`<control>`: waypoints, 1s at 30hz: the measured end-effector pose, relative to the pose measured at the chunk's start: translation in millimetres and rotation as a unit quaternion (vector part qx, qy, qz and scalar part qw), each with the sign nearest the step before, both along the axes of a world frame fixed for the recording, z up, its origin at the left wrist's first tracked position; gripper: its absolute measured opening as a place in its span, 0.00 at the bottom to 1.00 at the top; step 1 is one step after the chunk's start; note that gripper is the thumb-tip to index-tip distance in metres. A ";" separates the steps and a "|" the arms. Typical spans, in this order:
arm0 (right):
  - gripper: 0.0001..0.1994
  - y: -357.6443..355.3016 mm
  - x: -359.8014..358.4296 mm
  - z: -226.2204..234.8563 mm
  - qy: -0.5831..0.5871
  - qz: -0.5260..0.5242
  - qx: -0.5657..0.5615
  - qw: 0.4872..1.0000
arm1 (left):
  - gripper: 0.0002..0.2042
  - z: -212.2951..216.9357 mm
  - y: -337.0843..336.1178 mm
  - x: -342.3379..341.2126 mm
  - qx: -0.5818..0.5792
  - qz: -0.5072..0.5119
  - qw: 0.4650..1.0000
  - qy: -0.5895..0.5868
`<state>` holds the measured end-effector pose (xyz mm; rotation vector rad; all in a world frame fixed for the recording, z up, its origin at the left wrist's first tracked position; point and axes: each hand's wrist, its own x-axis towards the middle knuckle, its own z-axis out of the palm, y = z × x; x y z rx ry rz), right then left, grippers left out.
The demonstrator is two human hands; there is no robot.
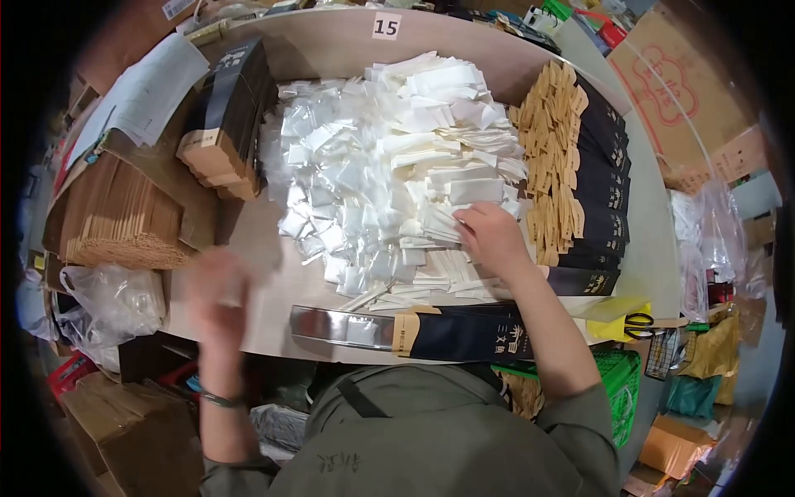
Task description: Packaging pairs of disposable wooden chopsticks into individual paper sleeves at a manufacturing station.
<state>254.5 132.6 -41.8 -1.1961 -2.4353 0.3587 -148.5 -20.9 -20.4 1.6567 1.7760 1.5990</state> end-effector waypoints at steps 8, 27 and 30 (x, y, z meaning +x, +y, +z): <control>0.04 2.4 -21.3 -0.9 -0.119 -0.063 0.031 0.990 | 0.15 102.3 65.7 -212.4 -0.200 0.238 0.839 0.448; 0.06 -127.6 -114.2 -10.4 -0.045 0.138 -0.137 0.980 | 0.11 118.9 90.0 -178.8 -0.280 0.146 0.823 0.472; 0.07 -135.2 -111.5 6.6 -0.015 0.102 -0.069 0.992 | 0.11 105.4 95.8 -199.7 -0.225 0.178 0.814 0.505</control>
